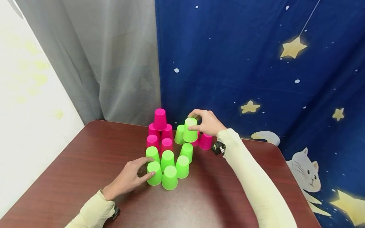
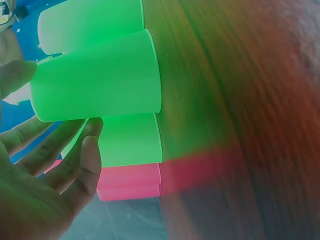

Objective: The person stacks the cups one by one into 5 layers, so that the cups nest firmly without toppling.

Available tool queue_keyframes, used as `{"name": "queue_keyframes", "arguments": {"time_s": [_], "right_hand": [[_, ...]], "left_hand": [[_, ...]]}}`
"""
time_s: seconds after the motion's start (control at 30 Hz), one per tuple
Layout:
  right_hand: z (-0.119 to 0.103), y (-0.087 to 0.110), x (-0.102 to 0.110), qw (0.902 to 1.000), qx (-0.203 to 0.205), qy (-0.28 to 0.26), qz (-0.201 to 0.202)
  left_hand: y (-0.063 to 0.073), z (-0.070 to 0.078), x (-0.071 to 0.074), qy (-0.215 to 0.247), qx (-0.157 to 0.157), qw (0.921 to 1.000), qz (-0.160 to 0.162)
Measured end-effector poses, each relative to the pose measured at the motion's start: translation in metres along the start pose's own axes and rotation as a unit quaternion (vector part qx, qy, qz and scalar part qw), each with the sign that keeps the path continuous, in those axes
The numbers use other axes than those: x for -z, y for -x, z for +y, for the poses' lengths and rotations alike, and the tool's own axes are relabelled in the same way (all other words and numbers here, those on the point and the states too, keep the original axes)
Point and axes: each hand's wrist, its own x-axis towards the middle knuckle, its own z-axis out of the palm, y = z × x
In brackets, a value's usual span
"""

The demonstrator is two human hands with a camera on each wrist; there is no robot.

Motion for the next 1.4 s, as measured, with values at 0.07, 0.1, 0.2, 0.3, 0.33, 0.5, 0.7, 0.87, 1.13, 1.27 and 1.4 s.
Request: {"name": "queue_keyframes", "arguments": {"time_s": [0.07, 0.1, 0.2, 0.3, 0.33, 0.5, 0.7, 0.87, 1.13, 1.27, 1.4], "right_hand": [[0.002, -0.005, -0.004, 1.0000, -0.003, 0.007, 0.004], [0.002, -0.008, -0.006, 0.9999, -0.004, 0.010, 0.007], [0.003, -0.015, -0.012, 0.9998, -0.010, 0.014, 0.012], [0.002, -0.022, -0.018, 0.9994, -0.025, 0.011, 0.019], [0.001, -0.024, -0.020, 0.9993, -0.030, 0.010, 0.022], [0.000, -0.036, -0.028, 0.9978, -0.055, 0.007, 0.037], [0.001, -0.049, -0.037, 0.9949, -0.079, -0.009, 0.062], [0.003, -0.059, -0.045, 0.9921, -0.101, -0.014, 0.074], [0.001, -0.071, -0.055, 0.9897, -0.119, -0.011, 0.079], [-0.002, -0.074, -0.058, 0.9897, -0.121, -0.010, 0.076], [-0.005, -0.076, -0.058, 0.9891, -0.125, -0.015, 0.076]], "left_hand": [[0.000, 0.000, 0.000, -0.003, 0.000, 1.0000, 0.000], [0.000, -0.001, 0.000, -0.005, -0.001, 1.0000, 0.000], [0.000, -0.001, 0.000, -0.008, -0.004, 1.0000, 0.000], [0.000, -0.001, 0.000, -0.009, -0.006, 0.9999, -0.001], [0.000, -0.002, 0.000, -0.009, -0.005, 0.9999, -0.003], [0.000, -0.002, 0.000, -0.010, -0.004, 0.9999, -0.010], [-0.001, -0.001, 0.000, -0.016, -0.010, 0.9997, -0.013], [-0.001, -0.001, 0.000, -0.019, -0.009, 0.9997, -0.014], [-0.001, -0.002, -0.001, -0.009, -0.010, 0.9998, -0.013], [0.000, -0.003, -0.001, -0.011, -0.009, 0.9998, -0.011], [-0.001, -0.003, -0.001, -0.012, -0.008, 0.9998, -0.010]]}}
